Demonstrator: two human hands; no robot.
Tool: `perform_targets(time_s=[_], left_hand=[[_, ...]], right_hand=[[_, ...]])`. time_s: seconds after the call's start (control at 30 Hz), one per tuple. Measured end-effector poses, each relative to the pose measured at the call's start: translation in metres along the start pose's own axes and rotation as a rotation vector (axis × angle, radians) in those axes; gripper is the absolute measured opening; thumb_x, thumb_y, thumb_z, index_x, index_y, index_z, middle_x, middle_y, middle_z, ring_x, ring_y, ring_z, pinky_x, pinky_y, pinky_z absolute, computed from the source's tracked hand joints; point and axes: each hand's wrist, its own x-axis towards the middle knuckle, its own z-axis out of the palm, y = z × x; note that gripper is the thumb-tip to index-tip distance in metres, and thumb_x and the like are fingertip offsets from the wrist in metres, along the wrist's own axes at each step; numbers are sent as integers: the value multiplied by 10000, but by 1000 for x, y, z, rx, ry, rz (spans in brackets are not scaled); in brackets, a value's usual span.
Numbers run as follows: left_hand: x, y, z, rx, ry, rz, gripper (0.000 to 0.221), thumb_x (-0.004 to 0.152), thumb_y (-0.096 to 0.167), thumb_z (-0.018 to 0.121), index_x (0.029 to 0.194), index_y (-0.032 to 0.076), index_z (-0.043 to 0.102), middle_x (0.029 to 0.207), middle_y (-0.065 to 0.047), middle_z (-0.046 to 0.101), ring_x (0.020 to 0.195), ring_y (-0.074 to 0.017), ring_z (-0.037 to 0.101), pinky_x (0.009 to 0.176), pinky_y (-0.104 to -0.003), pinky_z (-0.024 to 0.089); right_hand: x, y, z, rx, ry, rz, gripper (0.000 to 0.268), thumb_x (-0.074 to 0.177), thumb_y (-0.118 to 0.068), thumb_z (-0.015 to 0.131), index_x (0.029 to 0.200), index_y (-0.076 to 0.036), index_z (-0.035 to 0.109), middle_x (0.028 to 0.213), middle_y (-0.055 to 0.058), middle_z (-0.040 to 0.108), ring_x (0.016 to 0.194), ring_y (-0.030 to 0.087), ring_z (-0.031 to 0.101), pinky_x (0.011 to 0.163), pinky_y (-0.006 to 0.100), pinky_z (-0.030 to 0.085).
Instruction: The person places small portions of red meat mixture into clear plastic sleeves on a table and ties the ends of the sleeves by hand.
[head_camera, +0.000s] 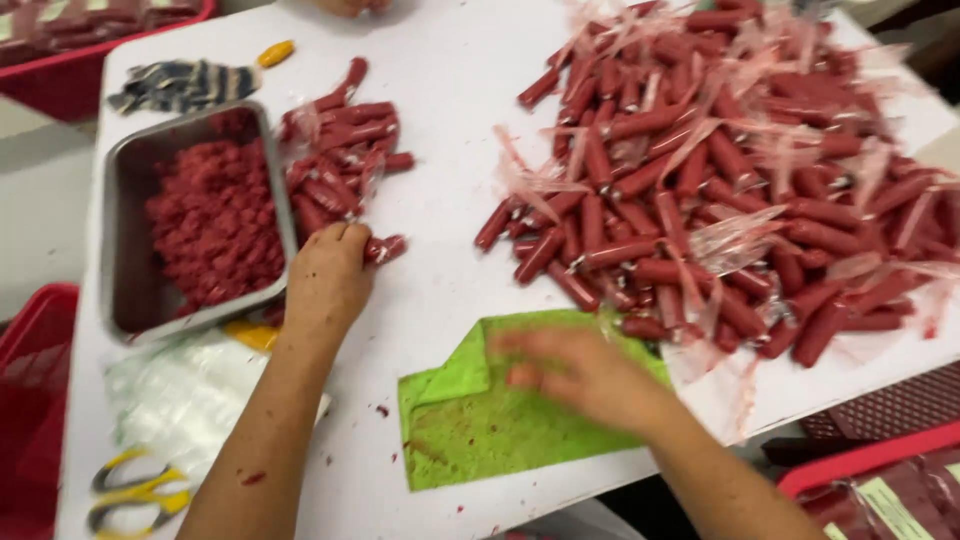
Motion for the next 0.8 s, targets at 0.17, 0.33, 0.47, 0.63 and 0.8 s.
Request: perform_targets(time_s=[0.17,0.33,0.47,0.63,0.8], left_hand=[[-102,91,-119,-1180,278,-356,343,759,197,873,1067,154,728,1034,-97,722,995,-264,691,915,-336,514],[-179,99,-117,-1869,16,-632,402,720,22,818,1073,-20,629,1200,-258,690,1088,-355,670,936,-450,556],[-205,76,-89,-1944,-42,-377,660,903,419,637,1407,11,510,1313,-237,640,1197,-323,632,1062,-472,460],[-194,107,-93,-1556,-55,-186,625,902,336,702,1415,26,528,1259,-270,649,1152,-417,652,1022,-571,479],[-194,147,-71,-1534,-166,-193,427,918,309,732,1284,103,656,1134,-143,686,1065,-309,692,944,-458,564]], right_hand=[[-21,4,101,1137,-248,157,703,995,-307,600,1567,-37,295,1582,183,393,1464,333,332,1182,496,309],[9,-44,95,1655,187,392,373,1038,-312,453,1305,-52,443,1036,82,408,944,220,436,876,378,401],[18,-56,98,1644,147,370,303,1075,-381,431,934,-125,510,597,-97,175,479,51,185,386,166,187],[22,-89,89,1569,133,315,329,1068,-389,438,890,-119,498,555,-78,183,451,51,162,356,154,161],[20,-68,53,1481,118,172,290,1067,-376,445,986,-119,550,580,-56,321,511,41,301,429,124,255]])
